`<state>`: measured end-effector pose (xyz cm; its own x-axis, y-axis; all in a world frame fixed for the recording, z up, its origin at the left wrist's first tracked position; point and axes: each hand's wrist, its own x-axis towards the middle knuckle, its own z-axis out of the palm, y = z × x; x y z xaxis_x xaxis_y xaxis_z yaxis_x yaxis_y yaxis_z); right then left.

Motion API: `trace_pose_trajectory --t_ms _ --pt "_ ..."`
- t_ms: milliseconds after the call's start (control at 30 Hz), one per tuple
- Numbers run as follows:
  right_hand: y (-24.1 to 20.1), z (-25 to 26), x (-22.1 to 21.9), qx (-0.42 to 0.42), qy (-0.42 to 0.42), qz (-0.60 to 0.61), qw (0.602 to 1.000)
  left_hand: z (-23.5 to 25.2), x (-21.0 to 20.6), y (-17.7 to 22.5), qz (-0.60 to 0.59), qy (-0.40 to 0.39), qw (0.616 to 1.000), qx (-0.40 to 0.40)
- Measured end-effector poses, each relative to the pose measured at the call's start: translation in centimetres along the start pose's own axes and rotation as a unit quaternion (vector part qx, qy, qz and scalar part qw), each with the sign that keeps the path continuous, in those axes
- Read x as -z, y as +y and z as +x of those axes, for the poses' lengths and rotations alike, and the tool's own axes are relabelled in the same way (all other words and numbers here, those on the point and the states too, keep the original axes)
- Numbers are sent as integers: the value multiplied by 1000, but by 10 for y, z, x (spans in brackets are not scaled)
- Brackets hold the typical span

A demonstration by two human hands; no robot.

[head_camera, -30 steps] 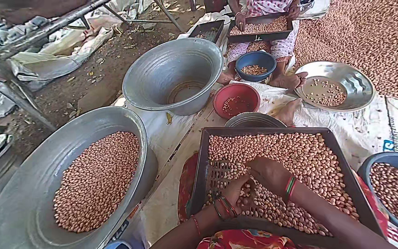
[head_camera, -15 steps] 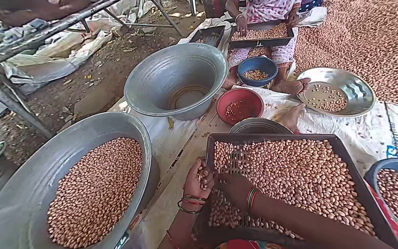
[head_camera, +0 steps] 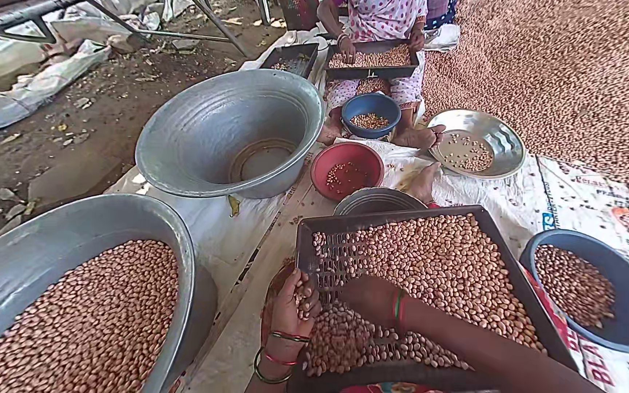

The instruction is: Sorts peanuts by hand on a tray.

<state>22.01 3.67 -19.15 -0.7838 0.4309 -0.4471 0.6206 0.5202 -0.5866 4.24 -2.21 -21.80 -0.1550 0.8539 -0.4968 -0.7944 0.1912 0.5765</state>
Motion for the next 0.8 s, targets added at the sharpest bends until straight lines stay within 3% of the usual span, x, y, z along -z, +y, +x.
trace_pose_trajectory --t_ms 67,133,200,300,433,533,633,700,800 --pt "29 -38 11 -135 171 -30 975 0 -4 0 19 12 1000 6" --pt "66 -63 16 -249 289 -82 921 0 -12 -1 35 29 999 16" --pt "84 -73 22 -350 247 -88 899 0 -18 -4 53 39 997 36" --pt "94 -71 16 -367 236 -112 893 -3 -24 -8 86 30 993 69" --pt "80 -65 18 -315 276 -67 906 -11 -24 -12 141 17 981 132" --pt "32 -66 21 -97 288 27 952 -15 -16 -19 213 -44 955 204" --pt "1 -55 11 84 263 50 960 -17 -10 -22 189 -115 950 222" --pt "-1 -44 4 82 215 62 971 -17 -9 -12 130 -134 968 166" --pt "0 -20 -7 2 77 61 995 -15 -5 13 27 -133 989 61"
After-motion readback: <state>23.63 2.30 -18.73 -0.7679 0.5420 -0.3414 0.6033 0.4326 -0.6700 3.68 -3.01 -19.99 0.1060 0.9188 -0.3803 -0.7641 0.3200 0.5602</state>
